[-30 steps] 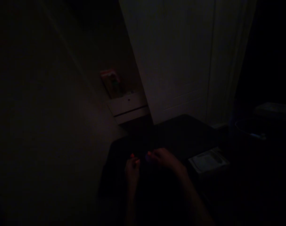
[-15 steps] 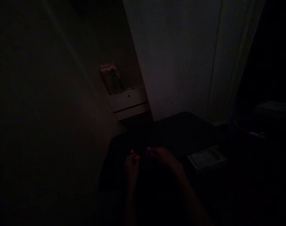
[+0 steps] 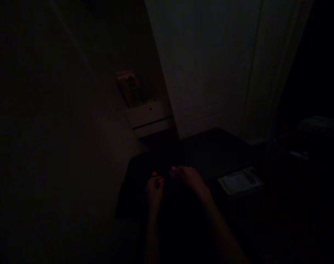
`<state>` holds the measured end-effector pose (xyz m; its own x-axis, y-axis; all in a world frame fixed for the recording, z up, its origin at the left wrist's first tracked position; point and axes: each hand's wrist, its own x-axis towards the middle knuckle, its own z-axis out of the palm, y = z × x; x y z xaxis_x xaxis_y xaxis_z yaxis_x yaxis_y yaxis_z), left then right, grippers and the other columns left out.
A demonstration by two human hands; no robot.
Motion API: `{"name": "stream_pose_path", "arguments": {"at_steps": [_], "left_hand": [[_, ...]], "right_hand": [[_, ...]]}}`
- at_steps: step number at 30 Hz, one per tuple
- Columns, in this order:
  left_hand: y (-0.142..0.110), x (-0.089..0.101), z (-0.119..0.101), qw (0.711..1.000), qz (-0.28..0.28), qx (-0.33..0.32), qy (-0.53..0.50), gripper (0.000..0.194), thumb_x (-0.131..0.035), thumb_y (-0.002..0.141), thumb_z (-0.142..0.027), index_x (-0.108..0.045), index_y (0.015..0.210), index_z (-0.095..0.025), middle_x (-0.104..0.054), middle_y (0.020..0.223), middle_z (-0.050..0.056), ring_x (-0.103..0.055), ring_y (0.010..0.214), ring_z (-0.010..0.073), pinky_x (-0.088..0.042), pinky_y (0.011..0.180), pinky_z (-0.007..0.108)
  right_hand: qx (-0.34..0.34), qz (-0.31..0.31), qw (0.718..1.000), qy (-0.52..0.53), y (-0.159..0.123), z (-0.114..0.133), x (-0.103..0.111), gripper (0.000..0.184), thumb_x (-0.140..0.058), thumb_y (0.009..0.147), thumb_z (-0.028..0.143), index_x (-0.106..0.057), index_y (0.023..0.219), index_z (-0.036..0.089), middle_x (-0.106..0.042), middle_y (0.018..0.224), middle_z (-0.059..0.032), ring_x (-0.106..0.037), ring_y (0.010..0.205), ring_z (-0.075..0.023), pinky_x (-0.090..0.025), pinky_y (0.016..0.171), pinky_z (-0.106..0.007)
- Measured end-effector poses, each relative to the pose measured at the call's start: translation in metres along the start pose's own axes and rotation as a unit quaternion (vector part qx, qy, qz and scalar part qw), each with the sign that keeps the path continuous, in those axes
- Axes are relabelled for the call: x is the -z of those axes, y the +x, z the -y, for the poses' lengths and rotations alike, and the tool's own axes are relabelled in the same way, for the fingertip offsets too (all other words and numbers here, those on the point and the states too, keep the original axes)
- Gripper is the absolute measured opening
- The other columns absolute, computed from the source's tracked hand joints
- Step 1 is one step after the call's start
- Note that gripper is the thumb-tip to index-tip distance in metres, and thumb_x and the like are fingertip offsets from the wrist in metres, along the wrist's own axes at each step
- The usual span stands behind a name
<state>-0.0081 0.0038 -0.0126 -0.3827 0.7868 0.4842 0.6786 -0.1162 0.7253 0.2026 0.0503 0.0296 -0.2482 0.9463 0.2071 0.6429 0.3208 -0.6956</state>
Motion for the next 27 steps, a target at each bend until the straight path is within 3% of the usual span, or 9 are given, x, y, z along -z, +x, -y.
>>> {"name": "stream_pose_path", "arguments": {"at_steps": [2,6,11,18,27], "left_hand": [[0.0,0.0,0.0,1.0,0.009,-0.002,0.008,0.01,-0.067,0.085,-0.023,-0.075,0.088,-0.019,-0.074,0.097,0.009,-0.07,0.096,0.0254,-0.055,0.09,0.04],[-0.001,0.001,-0.002,1.0,0.01,-0.008,0.009,0.009,-0.066,0.087,-0.022,-0.075,0.088,-0.02,-0.074,0.096,0.008,-0.069,0.094,0.0244,-0.054,0.088,0.039],[-0.001,0.0,-0.003,0.999,0.0,-0.017,0.029,0.015,-0.067,0.082,-0.012,-0.076,0.09,-0.02,-0.075,0.098,0.008,-0.069,0.098,0.0257,-0.054,0.09,0.04],[-0.003,-0.003,0.001,0.999,-0.005,-0.029,0.036,0.016,-0.066,0.082,-0.011,-0.075,0.092,-0.019,-0.075,0.101,0.009,-0.068,0.104,0.0276,-0.054,0.094,0.042],[-0.003,-0.001,-0.003,0.998,0.008,-0.025,0.053,0.014,-0.066,0.084,-0.014,-0.076,0.092,-0.021,-0.075,0.098,0.008,-0.068,0.1,0.0266,-0.053,0.092,0.042]], "right_hand": [[0.01,0.012,1.0,0.013,0.001,0.001,0.005,0.021,-0.058,0.102,0.032,-0.078,0.105,0.024,-0.08,0.103,-0.009,-0.074,0.092,-0.0228,-0.047,0.076,-0.027],[0.071,0.115,0.983,0.127,0.001,0.005,0.005,0.033,-0.051,0.104,0.042,-0.076,0.11,0.022,-0.079,0.099,-0.0053,-0.071,0.081,-0.0194,-0.051,0.07,-0.026],[0.13,0.151,0.975,0.098,0.004,0.007,-0.015,0.019,-0.058,0.098,0.024,-0.072,0.086,0.02,-0.074,0.086,-0.0039,-0.068,0.079,-0.0181,-0.052,0.076,-0.027],[0.11,0.057,0.991,0.041,0.013,-0.002,-0.036,0.014,-0.064,0.092,0.014,-0.074,0.1,0.019,-0.076,0.104,-0.0118,-0.071,0.102,-0.0268,-0.053,0.092,-0.037],[0.087,-0.044,0.987,0.125,0.014,-0.004,-0.036,0.003,-0.072,0.09,0.023,-0.072,0.089,0.021,-0.077,0.092,-0.005,-0.073,0.085,-0.0207,-0.053,0.08,-0.031]]}}
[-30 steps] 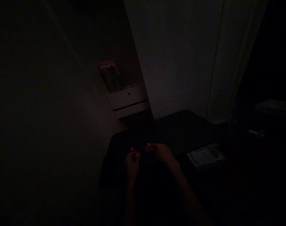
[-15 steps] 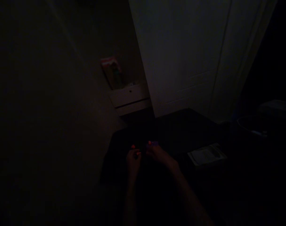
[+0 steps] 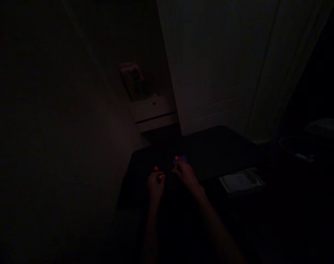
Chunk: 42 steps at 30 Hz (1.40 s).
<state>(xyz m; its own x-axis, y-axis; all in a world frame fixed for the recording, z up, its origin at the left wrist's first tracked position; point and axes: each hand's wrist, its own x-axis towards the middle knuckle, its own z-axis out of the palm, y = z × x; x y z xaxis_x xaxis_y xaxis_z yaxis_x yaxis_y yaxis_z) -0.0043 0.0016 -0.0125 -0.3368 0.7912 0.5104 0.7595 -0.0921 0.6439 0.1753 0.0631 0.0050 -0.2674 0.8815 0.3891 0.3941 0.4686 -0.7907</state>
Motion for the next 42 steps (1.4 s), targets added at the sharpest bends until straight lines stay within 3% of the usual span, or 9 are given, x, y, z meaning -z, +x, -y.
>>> {"name": "stream_pose_path", "arguments": {"at_steps": [4,11,25,35,42], "left_hand": [[-0.001,0.002,-0.002,1.0,0.006,-0.001,0.006,0.012,-0.065,0.085,-0.015,-0.075,0.089,-0.021,-0.075,0.096,0.008,-0.068,0.096,0.0259,-0.053,0.091,0.041],[0.0,0.002,-0.003,1.0,0.013,-0.005,0.005,0.012,-0.065,0.086,-0.016,-0.074,0.091,-0.021,-0.075,0.098,0.009,-0.068,0.1,0.0269,-0.053,0.093,0.042],[-0.002,0.0,-0.005,1.0,0.007,0.005,-0.008,0.013,-0.062,0.091,-0.021,-0.074,0.094,-0.021,-0.075,0.098,0.009,-0.068,0.098,0.026,-0.053,0.091,0.04],[-0.004,0.004,-0.011,1.0,0.02,0.003,-0.003,0.013,-0.061,0.094,-0.019,-0.073,0.096,-0.021,-0.074,0.101,0.009,-0.066,0.1,0.0255,-0.052,0.091,0.04],[-0.005,0.003,-0.01,1.0,0.025,-0.004,-0.018,0.01,-0.064,0.092,-0.018,-0.073,0.095,-0.021,-0.074,0.1,0.007,-0.067,0.098,0.0247,-0.053,0.091,0.04]], "right_hand": [[-0.039,0.016,0.998,0.043,-0.001,0.002,-0.001,0.005,-0.074,0.086,0.024,-0.076,0.088,0.02,-0.079,0.087,-0.0047,-0.074,0.081,-0.021,-0.053,0.074,-0.03],[-0.046,0.046,0.996,0.057,0.0,0.002,-0.004,0.016,-0.071,0.089,0.031,-0.082,0.086,0.02,-0.081,0.089,-0.0062,-0.075,0.083,-0.0225,-0.054,0.076,-0.03],[-0.008,0.052,0.998,0.021,0.0,-0.009,-0.003,0.032,-0.049,0.101,0.032,-0.075,0.088,0.019,-0.078,0.082,-0.0049,-0.071,0.074,-0.018,-0.049,0.069,-0.025],[-0.032,0.066,0.997,0.038,-0.005,0.001,0.009,0.022,-0.068,0.092,0.037,-0.083,0.09,0.021,-0.083,0.091,-0.0064,-0.076,0.083,-0.0235,-0.055,0.08,-0.032],[-0.055,0.043,0.994,0.087,-0.006,-0.006,0.006,0.02,-0.071,0.087,0.037,-0.083,0.092,0.021,-0.083,0.096,-0.0069,-0.078,0.089,-0.0253,-0.059,0.082,-0.034]]}}
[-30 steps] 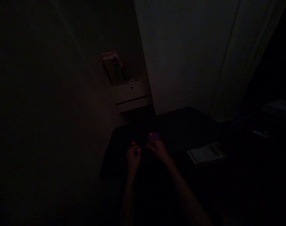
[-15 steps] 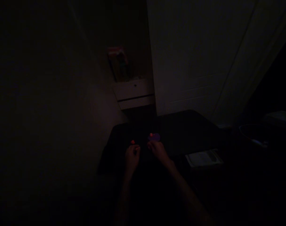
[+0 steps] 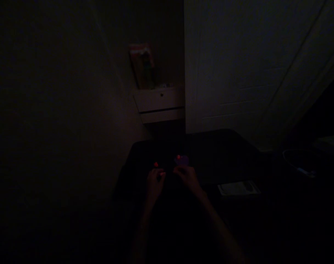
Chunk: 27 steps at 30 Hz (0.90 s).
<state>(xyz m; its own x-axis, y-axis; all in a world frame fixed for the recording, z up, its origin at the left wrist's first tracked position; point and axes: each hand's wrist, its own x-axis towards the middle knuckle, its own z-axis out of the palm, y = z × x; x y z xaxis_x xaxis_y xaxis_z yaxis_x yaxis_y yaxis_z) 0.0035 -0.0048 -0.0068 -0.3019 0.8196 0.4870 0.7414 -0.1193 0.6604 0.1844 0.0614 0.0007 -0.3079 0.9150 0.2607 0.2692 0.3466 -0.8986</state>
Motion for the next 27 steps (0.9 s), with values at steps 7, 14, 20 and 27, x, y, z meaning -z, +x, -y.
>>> {"name": "stream_pose_path", "arguments": {"at_steps": [7,14,20,27], "left_hand": [[-0.0011,0.0021,-0.0039,1.0,0.011,0.007,-0.008,0.012,-0.062,0.093,-0.017,-0.073,0.097,-0.022,-0.074,0.102,0.007,-0.067,0.101,0.0253,-0.053,0.092,0.04],[-0.0019,0.0032,-0.0051,1.0,0.014,0.013,-0.006,0.012,-0.063,0.093,-0.017,-0.073,0.096,-0.023,-0.074,0.101,0.007,-0.067,0.099,0.0244,-0.053,0.089,0.039],[-0.0019,0.0035,-0.0034,1.0,0.008,0.01,-0.005,0.012,-0.063,0.094,-0.019,-0.074,0.095,-0.022,-0.075,0.1,0.007,-0.068,0.098,0.0245,-0.054,0.089,0.039],[-0.0018,0.0037,0.0004,1.0,0.016,0.015,-0.013,0.011,-0.064,0.094,-0.02,-0.075,0.096,-0.023,-0.076,0.099,0.006,-0.068,0.097,0.0242,-0.054,0.088,0.039]], "right_hand": [[0.021,0.022,0.999,0.021,-0.0019,-0.0027,0.0001,0.027,-0.061,0.093,0.033,-0.083,0.106,0.023,-0.083,0.104,-0.0089,-0.079,0.094,-0.0264,-0.061,0.09,-0.04],[0.07,0.002,0.997,0.019,-0.0004,-0.0108,-0.0017,0.034,-0.053,0.096,0.026,-0.079,0.118,0.023,-0.082,0.107,-0.0092,-0.078,0.093,-0.023,-0.06,0.093,-0.039],[0.031,-0.012,0.999,0.027,-0.0015,-0.0052,-0.0036,0.032,-0.069,0.09,0.041,-0.08,0.112,0.022,-0.082,0.107,-0.0095,-0.077,0.094,-0.0256,-0.06,0.089,-0.038],[0.018,-0.003,1.0,0.016,-0.0025,-0.0018,-0.0026,0.028,-0.073,0.088,0.048,-0.077,0.082,0.021,-0.079,0.082,-0.0048,-0.072,0.075,-0.0211,-0.055,0.072,-0.03]]}}
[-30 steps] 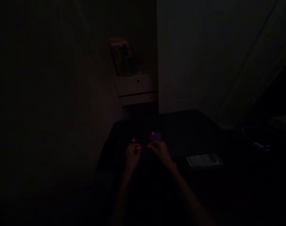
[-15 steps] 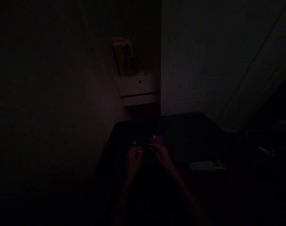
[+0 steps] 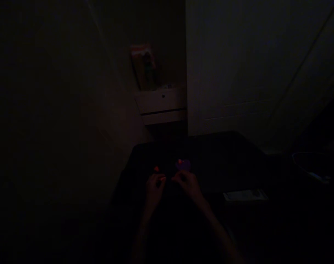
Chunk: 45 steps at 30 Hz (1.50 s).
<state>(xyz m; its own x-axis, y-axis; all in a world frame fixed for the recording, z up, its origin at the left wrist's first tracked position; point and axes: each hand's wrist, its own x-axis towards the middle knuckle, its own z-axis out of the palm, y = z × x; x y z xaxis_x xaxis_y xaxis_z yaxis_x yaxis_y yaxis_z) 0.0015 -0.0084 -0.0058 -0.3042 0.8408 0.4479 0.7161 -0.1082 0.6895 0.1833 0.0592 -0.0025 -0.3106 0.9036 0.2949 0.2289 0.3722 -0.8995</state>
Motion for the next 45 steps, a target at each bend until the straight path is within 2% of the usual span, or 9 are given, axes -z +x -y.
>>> {"name": "stream_pose_path", "arguments": {"at_steps": [4,7,10,13,17,23,28,33,45], "left_hand": [[0.001,0.001,0.001,1.0,-0.003,0.015,-0.013,0.011,-0.065,0.094,-0.021,-0.075,0.095,-0.022,-0.076,0.099,0.007,-0.069,0.096,0.0236,-0.055,0.086,0.038],[0.002,0.002,0.002,1.0,-0.003,0.011,-0.02,0.01,-0.066,0.093,-0.022,-0.075,0.095,-0.022,-0.076,0.099,0.006,-0.069,0.096,0.0235,-0.055,0.087,0.038],[0.002,0.002,0.005,1.0,-0.003,0.005,-0.024,0.01,-0.067,0.091,-0.022,-0.076,0.095,-0.023,-0.076,0.099,0.007,-0.07,0.098,0.024,-0.056,0.089,0.039],[0.003,0.002,0.006,1.0,0.002,0.003,-0.018,0.011,-0.068,0.089,-0.021,-0.076,0.095,-0.023,-0.076,0.098,0.007,-0.07,0.097,0.0247,-0.056,0.088,0.04],[0.003,0.002,0.007,1.0,0.005,0.0,-0.018,0.013,-0.07,0.085,-0.018,-0.076,0.095,-0.023,-0.076,0.097,0.006,-0.07,0.096,0.0245,-0.057,0.087,0.04],[0.004,0.002,0.01,0.999,-0.005,-0.019,-0.033,0.023,-0.076,0.077,-0.014,-0.075,0.098,-0.022,-0.076,0.1,0.006,-0.069,0.099,0.0252,-0.056,0.091,0.042],[0.004,-0.002,0.013,0.999,-0.012,-0.043,-0.005,0.022,-0.074,0.078,-0.013,-0.074,0.098,-0.022,-0.076,0.105,0.006,-0.067,0.104,0.0276,-0.054,0.095,0.046],[0.004,-0.005,0.011,0.999,-0.006,-0.044,0.01,0.02,-0.074,0.08,-0.011,-0.073,0.097,-0.022,-0.075,0.103,0.006,-0.067,0.101,0.026,-0.054,0.094,0.044],[0.007,-0.014,0.01,1.0,-0.011,-0.018,0.018,0.016,-0.072,0.08,-0.01,-0.071,0.093,-0.02,-0.075,0.103,0.006,-0.066,0.106,0.0275,-0.053,0.098,0.046]], "right_hand": [[-0.001,0.008,1.0,-0.013,0.001,-0.001,0.001,0.024,-0.076,0.086,0.044,-0.076,0.081,0.021,-0.078,0.08,-0.0043,-0.072,0.072,-0.0209,-0.055,0.07,-0.03],[0.026,0.025,0.999,-0.025,-0.001,-0.004,-0.001,0.013,-0.071,0.09,0.032,-0.08,0.092,0.022,-0.082,0.096,-0.0063,-0.077,0.089,-0.0239,-0.058,0.084,-0.034],[0.053,0.026,0.997,-0.046,-0.004,-0.009,-0.005,0.02,-0.065,0.092,0.026,-0.083,0.101,0.025,-0.083,0.108,-0.0072,-0.077,0.102,-0.0264,-0.057,0.098,-0.041],[0.057,0.015,0.997,-0.047,-0.003,-0.014,-0.01,0.029,-0.059,0.094,0.022,-0.081,0.114,0.024,-0.082,0.114,-0.0085,-0.077,0.107,-0.0266,-0.056,0.101,-0.043],[0.047,0.009,0.998,-0.051,0.001,-0.014,-0.013,0.028,-0.064,0.094,0.026,-0.08,0.116,0.023,-0.081,0.116,-0.0094,-0.077,0.106,-0.0272,-0.058,0.098,-0.042],[0.046,0.032,0.993,-0.103,0.005,-0.005,-0.01,0.016,-0.068,0.094,0.031,-0.081,0.092,0.021,-0.082,0.096,-0.0072,-0.077,0.09,-0.0244,-0.058,0.086,-0.035],[0.059,0.037,0.994,-0.079,0.008,-0.008,-0.01,0.018,-0.07,0.088,0.02,-0.082,0.102,0.021,-0.082,0.104,-0.0081,-0.077,0.097,-0.0254,-0.058,0.09,-0.036],[0.032,0.034,0.998,-0.034,0.01,-0.011,-0.01,0.027,-0.07,0.087,0.027,-0.081,0.111,0.02,-0.083,0.102,-0.009,-0.079,0.094,-0.0274,-0.06,0.088,-0.04],[0.022,-0.005,0.999,-0.048,0.011,-0.009,-0.011,0.023,-0.072,0.078,0.03,-0.082,0.097,0.021,-0.083,0.093,-0.0074,-0.078,0.086,-0.0271,-0.06,0.082,-0.039]]}}
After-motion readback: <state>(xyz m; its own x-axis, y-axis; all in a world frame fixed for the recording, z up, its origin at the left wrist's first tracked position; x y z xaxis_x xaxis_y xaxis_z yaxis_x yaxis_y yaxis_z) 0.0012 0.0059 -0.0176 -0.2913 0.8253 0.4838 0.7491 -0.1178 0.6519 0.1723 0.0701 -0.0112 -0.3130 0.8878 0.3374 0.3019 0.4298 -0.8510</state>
